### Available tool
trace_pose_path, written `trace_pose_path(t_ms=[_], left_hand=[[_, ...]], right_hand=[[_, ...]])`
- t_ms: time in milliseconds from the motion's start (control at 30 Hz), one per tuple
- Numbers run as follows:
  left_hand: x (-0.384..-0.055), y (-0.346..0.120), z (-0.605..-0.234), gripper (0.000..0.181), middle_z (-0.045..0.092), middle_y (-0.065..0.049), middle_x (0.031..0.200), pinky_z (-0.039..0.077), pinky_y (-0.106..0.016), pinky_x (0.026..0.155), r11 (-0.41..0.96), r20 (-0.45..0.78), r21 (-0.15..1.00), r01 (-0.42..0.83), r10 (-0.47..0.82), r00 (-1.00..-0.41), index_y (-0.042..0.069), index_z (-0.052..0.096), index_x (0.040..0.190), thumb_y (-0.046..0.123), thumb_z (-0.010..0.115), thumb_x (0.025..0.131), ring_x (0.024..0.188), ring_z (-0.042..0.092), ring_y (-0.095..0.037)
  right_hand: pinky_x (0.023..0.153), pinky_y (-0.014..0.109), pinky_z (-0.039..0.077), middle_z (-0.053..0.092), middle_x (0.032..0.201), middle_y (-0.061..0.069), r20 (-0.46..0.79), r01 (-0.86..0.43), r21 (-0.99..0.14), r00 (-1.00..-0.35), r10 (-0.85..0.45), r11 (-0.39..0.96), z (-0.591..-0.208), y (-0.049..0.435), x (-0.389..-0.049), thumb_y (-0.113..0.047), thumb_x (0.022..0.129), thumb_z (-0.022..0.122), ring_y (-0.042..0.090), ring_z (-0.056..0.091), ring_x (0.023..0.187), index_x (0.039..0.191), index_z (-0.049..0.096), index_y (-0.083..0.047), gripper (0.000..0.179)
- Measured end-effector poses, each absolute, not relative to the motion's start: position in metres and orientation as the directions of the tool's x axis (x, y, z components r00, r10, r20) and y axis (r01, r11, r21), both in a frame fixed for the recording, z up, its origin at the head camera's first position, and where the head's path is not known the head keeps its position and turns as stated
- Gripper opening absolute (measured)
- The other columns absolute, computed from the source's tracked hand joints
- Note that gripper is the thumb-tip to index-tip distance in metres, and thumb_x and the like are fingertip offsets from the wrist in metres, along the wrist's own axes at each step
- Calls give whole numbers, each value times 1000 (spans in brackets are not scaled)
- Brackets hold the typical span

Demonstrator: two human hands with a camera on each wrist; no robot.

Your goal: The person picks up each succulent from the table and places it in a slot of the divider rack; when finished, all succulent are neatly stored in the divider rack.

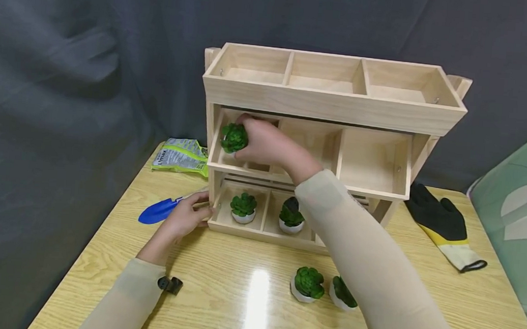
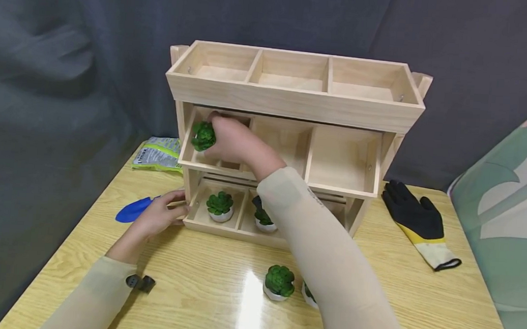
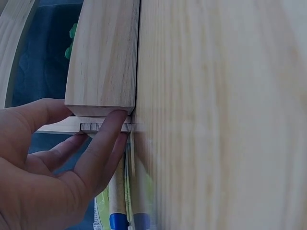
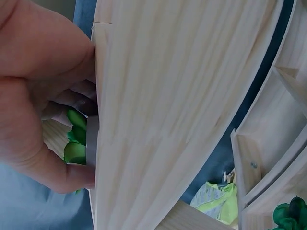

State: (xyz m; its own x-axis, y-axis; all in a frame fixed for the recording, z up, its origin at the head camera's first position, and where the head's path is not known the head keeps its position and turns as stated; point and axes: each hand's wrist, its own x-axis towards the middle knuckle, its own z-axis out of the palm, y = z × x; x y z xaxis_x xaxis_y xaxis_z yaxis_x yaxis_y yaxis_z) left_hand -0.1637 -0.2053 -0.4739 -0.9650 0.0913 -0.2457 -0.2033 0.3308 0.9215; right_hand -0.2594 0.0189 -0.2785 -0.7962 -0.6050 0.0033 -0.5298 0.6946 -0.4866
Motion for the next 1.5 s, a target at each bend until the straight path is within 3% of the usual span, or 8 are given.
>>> trace_pose_path(t_ms=[600,967,1300,1500], left_hand=[[-165,-206,-476,60,41,-23,167,64,-52,101,325,-243,924,-203,87,-966,8,41,164,15,62,108,148,51,-49],[-165,-206,-476,61,41,-23,168,63,-53,101,330,-241,923,-200,89,-966,9,40,165,16,62,108,149,50,-49],[-164,-204,-474,61,40,-23,168,64,-52,101,332,-237,923,-196,88,-968,10,40,165,16,61,108,148,51,-49],[-164,-204,-474,60,41,-23,168,64,-51,101,329,-245,921,-207,77,-966,10,40,165,16,62,108,148,51,-49]], right_hand=[[116,43,54,65,144,12,2,-545,-472,-787,-617,693,-286,20,-252,-26,91,86,27,65,130,153,49,-8,74],[109,40,58,65,145,13,-3,-525,-597,-755,-656,607,-285,30,-249,-9,92,81,26,70,123,152,50,-7,68],[116,42,55,62,151,15,50,-567,-578,-743,-668,587,-286,37,-245,-8,94,77,30,65,136,155,47,-6,68],[115,40,56,57,157,14,56,-510,-658,-767,-639,554,-283,51,-236,-4,94,74,30,61,139,161,40,-6,75]])
